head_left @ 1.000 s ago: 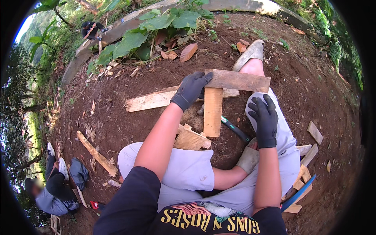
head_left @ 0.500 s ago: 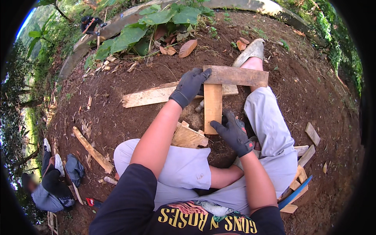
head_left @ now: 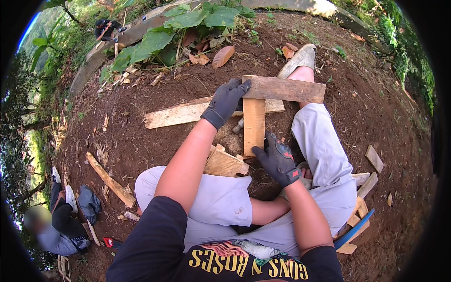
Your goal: The person sits on the ground and uses a hammer to drive nails into wooden planks. They repeatedly position the wood, place nails, and strike them with the hammer to secure the pieces together.
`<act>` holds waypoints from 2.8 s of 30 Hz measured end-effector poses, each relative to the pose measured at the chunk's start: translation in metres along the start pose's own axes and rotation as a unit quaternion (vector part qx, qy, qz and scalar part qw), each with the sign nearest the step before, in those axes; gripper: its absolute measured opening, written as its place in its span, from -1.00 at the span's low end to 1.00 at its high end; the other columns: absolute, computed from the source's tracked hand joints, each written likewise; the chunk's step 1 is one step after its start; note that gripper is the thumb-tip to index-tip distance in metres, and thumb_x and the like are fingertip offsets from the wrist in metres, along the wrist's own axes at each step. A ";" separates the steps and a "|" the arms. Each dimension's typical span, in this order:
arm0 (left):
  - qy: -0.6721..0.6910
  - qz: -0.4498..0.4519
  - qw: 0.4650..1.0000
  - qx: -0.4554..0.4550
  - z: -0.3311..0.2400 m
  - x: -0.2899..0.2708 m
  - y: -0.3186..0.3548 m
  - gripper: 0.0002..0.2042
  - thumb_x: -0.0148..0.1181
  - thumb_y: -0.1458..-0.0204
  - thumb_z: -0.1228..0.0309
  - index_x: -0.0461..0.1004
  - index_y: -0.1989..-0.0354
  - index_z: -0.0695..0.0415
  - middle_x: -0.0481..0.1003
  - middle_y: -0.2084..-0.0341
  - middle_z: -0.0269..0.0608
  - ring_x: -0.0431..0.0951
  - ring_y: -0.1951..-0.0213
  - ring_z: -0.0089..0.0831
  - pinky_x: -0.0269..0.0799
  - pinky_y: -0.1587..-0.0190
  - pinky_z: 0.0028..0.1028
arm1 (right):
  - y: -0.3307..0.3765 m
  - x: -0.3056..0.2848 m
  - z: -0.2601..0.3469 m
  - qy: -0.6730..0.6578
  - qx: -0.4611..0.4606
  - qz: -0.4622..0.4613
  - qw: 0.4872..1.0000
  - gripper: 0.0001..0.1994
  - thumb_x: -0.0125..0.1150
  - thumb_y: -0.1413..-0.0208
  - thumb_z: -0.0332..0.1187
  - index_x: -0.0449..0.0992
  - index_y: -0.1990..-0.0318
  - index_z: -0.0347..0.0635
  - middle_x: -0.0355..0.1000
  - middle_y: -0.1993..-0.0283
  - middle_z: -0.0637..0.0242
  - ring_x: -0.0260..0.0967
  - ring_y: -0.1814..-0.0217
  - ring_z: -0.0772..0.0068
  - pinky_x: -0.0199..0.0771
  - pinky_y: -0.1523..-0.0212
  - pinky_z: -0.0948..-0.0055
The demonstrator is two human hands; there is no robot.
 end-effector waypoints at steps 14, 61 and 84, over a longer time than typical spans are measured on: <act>-0.012 -0.037 0.999 -0.022 0.023 -0.013 -0.010 -0.37 0.20 -0.37 -0.07 0.56 -0.21 0.36 0.65 -0.05 0.04 0.64 -0.08 -0.26 0.48 -0.23 -0.31 | -0.002 0.004 0.003 -0.008 -0.001 0.014 1.000 -0.42 0.25 -0.32 -0.02 0.46 -0.31 -0.30 0.59 -0.03 -0.21 0.61 -0.02 -0.26 0.57 -0.04 -0.07; -0.467 -0.104 0.875 -0.078 -0.013 -0.034 0.002 -0.11 0.41 -0.03 -0.27 0.55 -0.24 0.37 0.61 -0.19 0.26 0.59 -0.27 0.12 0.45 -0.31 -0.11 | -0.024 0.007 -0.024 0.254 -0.046 -0.141 0.956 -0.85 0.22 -0.23 -0.25 0.69 0.17 0.03 0.65 0.18 0.26 0.64 0.08 0.22 0.56 0.11 0.11; -0.483 -0.041 0.867 -0.116 0.035 -0.042 -0.041 -0.14 -0.45 -0.42 -0.37 0.71 -0.17 0.05 0.68 -0.12 0.04 0.59 -0.25 0.07 0.36 -0.38 -0.13 | 0.062 -0.218 -0.068 0.237 0.050 -0.362 0.900 -0.70 0.23 -0.25 -0.31 0.55 -0.09 -0.16 0.57 0.03 0.07 0.60 -0.01 0.03 0.56 -0.04 0.05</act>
Point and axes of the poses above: each hand's wrist, its own y-axis away from the middle knuckle, its own x-axis out of the palm, z = x × y, the point moved 8 cm from there along -y, towards the middle knuckle
